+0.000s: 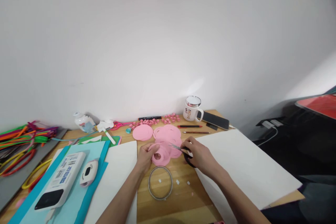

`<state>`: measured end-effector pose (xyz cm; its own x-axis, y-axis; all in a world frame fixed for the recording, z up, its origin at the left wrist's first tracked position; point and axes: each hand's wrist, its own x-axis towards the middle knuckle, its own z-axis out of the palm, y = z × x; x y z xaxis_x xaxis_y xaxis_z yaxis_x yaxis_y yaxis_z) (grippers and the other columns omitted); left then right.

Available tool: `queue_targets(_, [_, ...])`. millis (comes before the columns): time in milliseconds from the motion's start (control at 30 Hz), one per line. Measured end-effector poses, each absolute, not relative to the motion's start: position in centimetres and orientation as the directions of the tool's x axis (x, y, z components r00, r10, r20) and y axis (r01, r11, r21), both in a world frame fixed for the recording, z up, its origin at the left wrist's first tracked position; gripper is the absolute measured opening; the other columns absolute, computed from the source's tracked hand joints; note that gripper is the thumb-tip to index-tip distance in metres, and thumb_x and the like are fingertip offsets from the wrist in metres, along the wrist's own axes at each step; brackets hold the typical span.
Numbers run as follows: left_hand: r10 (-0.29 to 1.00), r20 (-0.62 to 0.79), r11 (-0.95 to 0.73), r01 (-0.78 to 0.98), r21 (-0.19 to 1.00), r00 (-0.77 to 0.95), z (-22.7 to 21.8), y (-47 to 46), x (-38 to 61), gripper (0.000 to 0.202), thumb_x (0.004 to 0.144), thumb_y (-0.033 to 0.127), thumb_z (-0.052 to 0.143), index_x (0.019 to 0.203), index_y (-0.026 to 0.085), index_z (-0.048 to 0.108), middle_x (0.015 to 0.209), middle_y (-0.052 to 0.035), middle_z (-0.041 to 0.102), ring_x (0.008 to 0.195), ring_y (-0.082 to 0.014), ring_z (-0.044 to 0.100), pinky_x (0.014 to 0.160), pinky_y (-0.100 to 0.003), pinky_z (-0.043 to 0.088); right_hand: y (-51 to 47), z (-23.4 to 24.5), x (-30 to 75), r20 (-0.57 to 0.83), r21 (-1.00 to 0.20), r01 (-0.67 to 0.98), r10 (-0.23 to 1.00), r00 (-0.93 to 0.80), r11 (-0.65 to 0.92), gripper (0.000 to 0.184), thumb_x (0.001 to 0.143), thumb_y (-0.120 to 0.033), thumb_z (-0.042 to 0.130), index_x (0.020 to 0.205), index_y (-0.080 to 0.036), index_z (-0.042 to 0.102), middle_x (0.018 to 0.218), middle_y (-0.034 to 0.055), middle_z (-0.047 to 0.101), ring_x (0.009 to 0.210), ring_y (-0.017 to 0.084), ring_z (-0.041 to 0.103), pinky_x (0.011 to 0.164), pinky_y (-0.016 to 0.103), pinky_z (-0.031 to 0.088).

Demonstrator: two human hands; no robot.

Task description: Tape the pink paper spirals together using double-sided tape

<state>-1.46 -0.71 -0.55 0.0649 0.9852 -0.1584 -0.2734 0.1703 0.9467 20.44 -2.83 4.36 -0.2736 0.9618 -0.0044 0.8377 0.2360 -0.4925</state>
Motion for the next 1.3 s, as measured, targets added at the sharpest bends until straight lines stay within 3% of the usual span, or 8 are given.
queue_targets(333, [0.995, -0.101, 0.104, -0.268, 0.958, 0.026, -1.3, -0.1, -1.6, 0.035, 0.065, 0.038, 0.068, 0.089, 0.012, 0.069, 0.057, -0.0005, 0.061, 0.054, -0.0108, 0.053, 0.05, -0.02, 0.041, -3.8, 2.9, 27.2, -0.17, -0.31, 0.949, 0.979, -0.112, 0.055, 0.042, 0.063, -0.008, 0.053, 0.104, -0.018, 0.056, 0.11, 0.0082, 0.052, 0.093, 0.021, 0.054, 0.072, 0.026, 0.039])
queue_targets(533, [0.997, -0.083, 0.079, -0.236, 0.968, -0.006, -1.4, -0.2, -1.6, 0.029, 0.068, 0.04, 0.065, 0.077, 0.013, 0.069, 0.06, -0.0008, 0.064, 0.055, -0.0112, 0.054, 0.052, -0.02, 0.042, -3.1, 3.1, 25.9, -0.102, -0.202, 0.979, 0.995, -0.026, 0.005, 0.03, 0.074, -0.012, 0.049, 0.099, -0.019, 0.061, 0.105, 0.0098, 0.06, 0.095, 0.028, 0.054, 0.074, 0.036, 0.04])
queue_targets(600, [0.996, -0.083, 0.078, -0.223, 0.972, -0.014, -1.2, -0.3, -1.6, 0.029, 0.067, 0.039, 0.067, 0.078, 0.013, 0.07, 0.062, -0.0015, 0.065, 0.059, -0.0133, 0.057, 0.055, -0.022, 0.043, -2.5, 3.4, 24.4, 0.002, -0.288, 0.957, 1.0, -0.025, 0.024, 0.023, 0.078, -0.016, 0.047, 0.095, -0.018, 0.063, 0.099, 0.0108, 0.062, 0.094, 0.027, 0.055, 0.076, 0.037, 0.04])
queue_targets(667, [0.996, -0.084, 0.075, -0.208, 0.975, -0.032, -1.0, -0.3, -1.5, 0.029, 0.064, 0.039, 0.068, 0.078, 0.013, 0.07, 0.064, -0.0029, 0.067, 0.064, -0.0156, 0.059, 0.058, -0.023, 0.045, -1.9, 3.6, 22.5, 0.111, -0.496, 0.859, 0.99, -0.084, 0.128, 0.02, 0.081, -0.019, 0.046, 0.09, -0.017, 0.064, 0.093, 0.0095, 0.064, 0.088, 0.023, 0.058, 0.075, 0.033, 0.042])
queue_targets(733, [0.994, -0.092, 0.079, -0.207, 0.975, -0.055, -0.8, -0.3, -1.4, 0.028, 0.062, 0.038, 0.07, 0.077, 0.013, 0.07, 0.067, -0.0036, 0.068, 0.064, -0.0163, 0.059, 0.057, -0.024, 0.045, -1.2, 3.4, 20.3, 0.168, -0.727, 0.638, 0.967, -0.194, 0.254, 0.018, 0.08, -0.023, 0.048, 0.086, -0.018, 0.064, 0.085, 0.0057, 0.066, 0.075, 0.017, 0.06, 0.069, 0.028, 0.045])
queue_targets(833, [0.991, -0.108, 0.09, -0.217, 0.972, -0.075, -0.7, -0.3, -1.4, 0.027, 0.06, 0.036, 0.072, 0.075, 0.014, 0.07, 0.069, -0.0034, 0.068, 0.061, -0.015, 0.058, 0.055, -0.023, 0.045, -0.2, 2.3, 17.1, 0.189, -0.895, 0.351, 0.947, -0.26, 0.275, 0.017, 0.078, -0.025, 0.05, 0.084, -0.017, 0.064, 0.078, 0.0044, 0.067, 0.07, 0.016, 0.061, 0.063, 0.027, 0.047])
queue_targets(1133, [0.979, -0.155, 0.126, -0.202, 0.971, -0.135, 0.0, 0.0, -1.6, 0.024, 0.057, 0.033, 0.074, 0.071, 0.015, 0.069, 0.064, -0.001, 0.067, 0.058, -0.0129, 0.058, 0.055, -0.021, 0.044, 2.2, -0.5, 13.1, 0.126, -0.986, 0.073, 0.956, -0.265, 0.15, 0.015, 0.073, -0.03, 0.056, 0.071, -0.017, 0.064, 0.067, 0.0021, 0.065, 0.064, 0.016, 0.06, 0.061, 0.027, 0.047])
queue_targets(1300, [0.982, -0.105, 0.09, -0.098, 0.991, -0.156, 0.2, 0.1, -1.7, 0.021, 0.06, 0.032, 0.073, 0.073, 0.016, 0.07, 0.07, -0.003, 0.068, 0.064, -0.0152, 0.059, 0.057, -0.022, 0.045, 2.0, -0.9, 12.3, 0.106, -0.994, -0.041, 0.964, -0.245, 0.099, 0.017, 0.072, -0.028, 0.058, 0.082, -0.015, 0.062, 0.07, 0.0021, 0.064, 0.063, 0.015, 0.059, 0.058, 0.025, 0.046])
